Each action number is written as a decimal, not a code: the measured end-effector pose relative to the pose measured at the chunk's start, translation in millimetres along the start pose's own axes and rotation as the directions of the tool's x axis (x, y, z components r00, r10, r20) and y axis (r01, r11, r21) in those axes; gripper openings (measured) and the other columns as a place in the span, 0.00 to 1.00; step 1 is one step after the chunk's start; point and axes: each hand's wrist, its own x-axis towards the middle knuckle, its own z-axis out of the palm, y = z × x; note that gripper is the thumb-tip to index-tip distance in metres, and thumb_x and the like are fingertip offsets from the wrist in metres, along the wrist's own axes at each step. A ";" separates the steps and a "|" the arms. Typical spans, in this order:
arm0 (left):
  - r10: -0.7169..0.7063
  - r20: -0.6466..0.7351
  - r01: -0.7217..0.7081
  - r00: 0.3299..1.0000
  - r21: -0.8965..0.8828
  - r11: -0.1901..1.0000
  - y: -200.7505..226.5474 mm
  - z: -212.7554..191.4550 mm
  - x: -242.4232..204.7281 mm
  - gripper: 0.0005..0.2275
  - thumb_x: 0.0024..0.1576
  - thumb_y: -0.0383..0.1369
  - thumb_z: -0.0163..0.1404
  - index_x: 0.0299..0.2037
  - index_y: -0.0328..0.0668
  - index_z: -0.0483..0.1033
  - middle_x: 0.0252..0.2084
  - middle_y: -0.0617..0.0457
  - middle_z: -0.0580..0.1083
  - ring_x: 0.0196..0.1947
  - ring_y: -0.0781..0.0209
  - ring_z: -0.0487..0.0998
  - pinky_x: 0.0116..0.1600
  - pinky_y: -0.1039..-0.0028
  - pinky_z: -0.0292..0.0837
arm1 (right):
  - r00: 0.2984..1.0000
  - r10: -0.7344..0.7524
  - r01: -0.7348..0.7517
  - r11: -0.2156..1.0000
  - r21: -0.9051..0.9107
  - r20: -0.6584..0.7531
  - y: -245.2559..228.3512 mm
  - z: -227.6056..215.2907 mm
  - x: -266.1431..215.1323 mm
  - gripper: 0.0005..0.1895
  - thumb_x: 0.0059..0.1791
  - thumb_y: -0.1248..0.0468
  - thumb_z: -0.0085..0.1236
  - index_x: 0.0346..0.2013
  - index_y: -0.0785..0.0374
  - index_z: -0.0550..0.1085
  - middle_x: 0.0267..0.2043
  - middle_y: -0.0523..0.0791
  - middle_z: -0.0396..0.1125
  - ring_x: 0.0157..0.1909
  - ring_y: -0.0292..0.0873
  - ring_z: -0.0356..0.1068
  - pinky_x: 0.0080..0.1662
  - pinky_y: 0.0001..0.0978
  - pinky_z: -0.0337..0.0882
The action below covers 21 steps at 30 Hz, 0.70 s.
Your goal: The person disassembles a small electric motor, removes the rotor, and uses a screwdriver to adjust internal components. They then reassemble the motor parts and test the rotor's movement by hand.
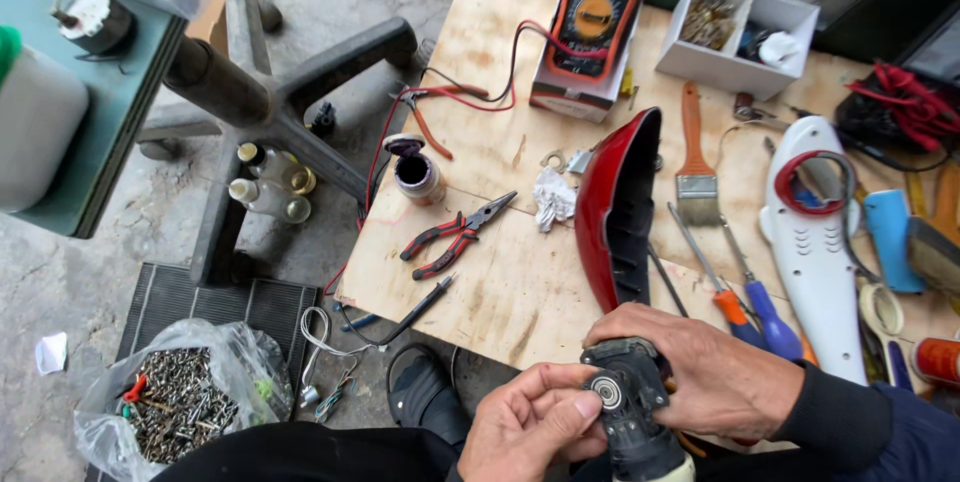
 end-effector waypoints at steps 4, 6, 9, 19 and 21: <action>-0.066 -0.006 0.066 0.998 0.097 0.993 8.0 12.1 -10.4 0.18 0.61 0.30 0.63 0.61 0.37 0.85 0.38 0.45 0.85 0.38 0.57 0.88 0.50 0.64 0.91 | 0.997 0.063 -0.061 0.997 -0.043 0.045 14.4 6.4 -11.5 0.27 0.44 0.59 0.70 0.58 0.46 0.75 0.51 0.36 0.76 0.51 0.36 0.81 0.51 0.31 0.78; -0.047 -0.005 0.047 0.999 0.092 0.995 1.2 11.6 -7.9 0.18 0.61 0.29 0.63 0.61 0.35 0.84 0.38 0.43 0.85 0.39 0.54 0.89 0.49 0.63 0.91 | 0.987 0.153 -0.151 0.987 -0.057 0.039 12.1 8.3 -17.0 0.29 0.43 0.51 0.73 0.58 0.42 0.75 0.52 0.33 0.78 0.50 0.34 0.82 0.50 0.31 0.78; -0.020 -0.045 0.023 0.999 0.063 0.998 -1.2 16.9 -8.5 0.17 0.62 0.28 0.62 0.61 0.33 0.85 0.42 0.43 0.85 0.39 0.52 0.88 0.48 0.61 0.90 | 0.980 0.198 -0.198 0.978 -0.070 -0.011 6.4 10.2 -24.8 0.28 0.45 0.46 0.76 0.57 0.41 0.76 0.51 0.32 0.78 0.50 0.34 0.82 0.50 0.32 0.78; -0.028 -0.133 -0.014 0.991 -0.304 0.953 -34.4 -7.4 21.8 0.19 0.65 0.30 0.56 0.67 0.37 0.82 0.47 0.47 0.82 0.40 0.61 0.79 0.49 0.70 0.78 | 0.974 -0.119 -0.037 0.756 -0.653 -0.192 18.1 31.0 -15.6 0.20 0.39 0.49 0.68 0.40 0.50 0.72 0.38 0.42 0.68 0.43 0.52 0.70 0.48 0.49 0.67; -0.014 -0.159 -0.044 0.987 -0.351 0.935 -44.6 -9.8 30.3 0.19 0.65 0.30 0.56 0.67 0.35 0.82 0.44 0.45 0.81 0.40 0.57 0.79 0.51 0.68 0.77 | 0.969 -0.161 -0.016 0.720 -0.694 -0.189 21.4 34.4 -10.0 0.20 0.39 0.49 0.69 0.38 0.51 0.71 0.38 0.44 0.68 0.42 0.53 0.70 0.47 0.50 0.67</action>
